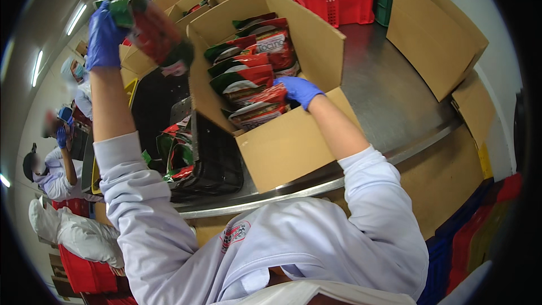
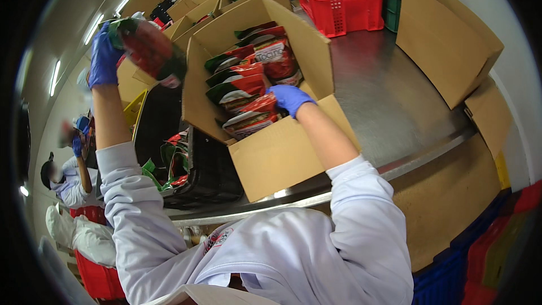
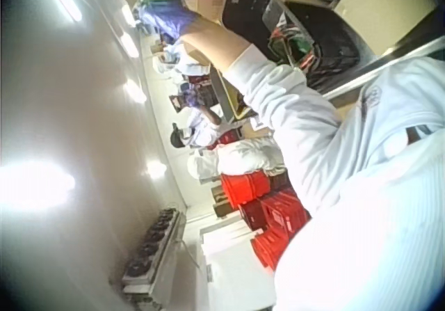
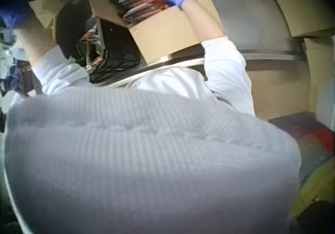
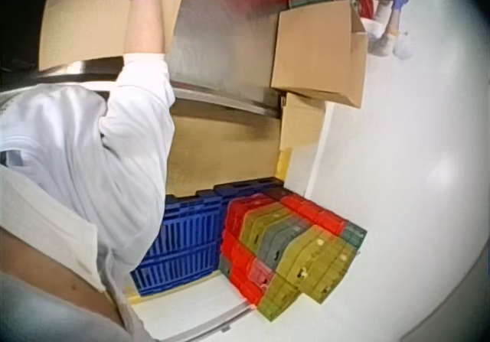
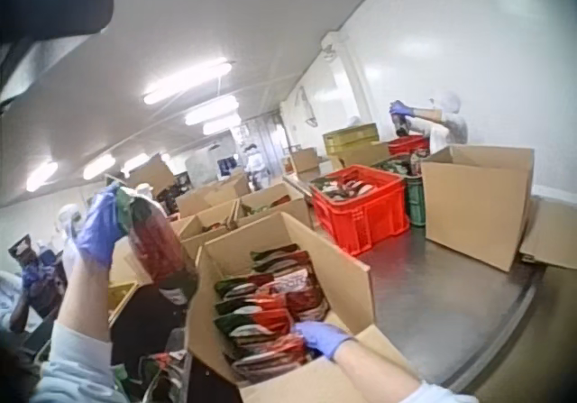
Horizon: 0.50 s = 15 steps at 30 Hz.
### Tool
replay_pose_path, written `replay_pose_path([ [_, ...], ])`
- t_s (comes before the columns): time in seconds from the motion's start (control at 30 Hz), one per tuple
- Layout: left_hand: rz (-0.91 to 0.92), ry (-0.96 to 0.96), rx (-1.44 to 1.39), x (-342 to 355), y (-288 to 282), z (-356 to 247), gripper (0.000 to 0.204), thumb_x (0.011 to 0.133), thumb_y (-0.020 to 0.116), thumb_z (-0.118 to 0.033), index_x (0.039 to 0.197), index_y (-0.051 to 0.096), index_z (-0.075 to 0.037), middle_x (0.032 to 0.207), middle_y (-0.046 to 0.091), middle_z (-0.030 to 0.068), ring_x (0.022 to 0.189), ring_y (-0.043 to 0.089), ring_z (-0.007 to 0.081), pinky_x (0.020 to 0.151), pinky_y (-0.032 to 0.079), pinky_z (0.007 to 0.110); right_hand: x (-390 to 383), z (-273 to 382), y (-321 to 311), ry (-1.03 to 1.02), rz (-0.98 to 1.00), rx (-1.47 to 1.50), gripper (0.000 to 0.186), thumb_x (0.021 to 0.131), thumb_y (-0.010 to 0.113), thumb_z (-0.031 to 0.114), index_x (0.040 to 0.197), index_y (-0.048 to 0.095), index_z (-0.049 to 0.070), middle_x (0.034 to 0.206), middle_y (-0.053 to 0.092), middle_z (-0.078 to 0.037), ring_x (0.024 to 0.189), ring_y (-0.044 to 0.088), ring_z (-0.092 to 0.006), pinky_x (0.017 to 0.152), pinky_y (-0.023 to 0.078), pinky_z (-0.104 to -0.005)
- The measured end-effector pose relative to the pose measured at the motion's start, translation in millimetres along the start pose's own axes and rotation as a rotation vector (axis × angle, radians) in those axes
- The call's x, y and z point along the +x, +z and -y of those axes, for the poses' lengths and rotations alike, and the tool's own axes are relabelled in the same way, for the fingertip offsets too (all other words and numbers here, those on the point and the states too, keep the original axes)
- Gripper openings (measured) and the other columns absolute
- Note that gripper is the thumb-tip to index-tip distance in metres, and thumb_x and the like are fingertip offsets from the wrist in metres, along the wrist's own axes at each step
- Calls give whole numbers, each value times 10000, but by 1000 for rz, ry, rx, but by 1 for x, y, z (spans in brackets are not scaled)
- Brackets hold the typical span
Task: The person assembles cardboard boxes and packs red and green packaged food items from a yellow bin into the boxes. They fold the box flaps and move the filled boxes along the conveyor line.
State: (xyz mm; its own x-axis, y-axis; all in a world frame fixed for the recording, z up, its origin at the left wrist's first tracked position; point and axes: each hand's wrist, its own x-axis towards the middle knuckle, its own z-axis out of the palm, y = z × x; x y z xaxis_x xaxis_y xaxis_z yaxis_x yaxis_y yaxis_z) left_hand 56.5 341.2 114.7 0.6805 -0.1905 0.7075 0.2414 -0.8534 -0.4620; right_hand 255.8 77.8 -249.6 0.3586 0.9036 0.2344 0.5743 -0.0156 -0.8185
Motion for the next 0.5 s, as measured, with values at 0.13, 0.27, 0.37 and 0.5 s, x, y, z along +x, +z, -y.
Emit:
replay_pose_path([
  [0.13, -133, -43, 29, 52, 26, -93, 209, 677, 648, -235, 796, 632, -64, 743, 614, 178, 736, 599, 355, 621, 485, 382, -1, 10, -3, 6, 4, -74, 204, 793, 495, 101, 959, 611, 78, 926, 623, -174, 799, 601, -324, 712, 465, -369],
  [0.27, -99, -346, -51, 57, 53, -154, 234, 826, 541, -268, 810, 659, -66, 743, 616, 195, 770, 603, 333, 623, 487, 397, -8, 30, -8, 111, 68, -172, 253, 799, 498, 248, 940, 626, 82, 931, 619, -186, 851, 597, -341, 741, 459, -381],
  [0.37, -345, -302, -699, 59, 83, -190, 369, 839, 526, -342, 755, 639, 0, 710, 606, 234, 709, 604, 357, 605, 479, 369, -9, 41, -14, 65, 39, -178, 304, 801, 491, 316, 934, 626, 78, 944, 610, -197, 891, 583, -361, 756, 456, -396],
  [0.5, 9, -576, -236, 53, 141, -239, 423, 807, 578, -378, 675, 618, 22, 712, 597, 260, 739, 596, 380, 636, 489, 384, -15, 42, -13, 26, -6, -192, 289, 797, 494, 290, 915, 627, 62, 915, 605, -210, 854, 583, -364, 725, 459, -408],
])
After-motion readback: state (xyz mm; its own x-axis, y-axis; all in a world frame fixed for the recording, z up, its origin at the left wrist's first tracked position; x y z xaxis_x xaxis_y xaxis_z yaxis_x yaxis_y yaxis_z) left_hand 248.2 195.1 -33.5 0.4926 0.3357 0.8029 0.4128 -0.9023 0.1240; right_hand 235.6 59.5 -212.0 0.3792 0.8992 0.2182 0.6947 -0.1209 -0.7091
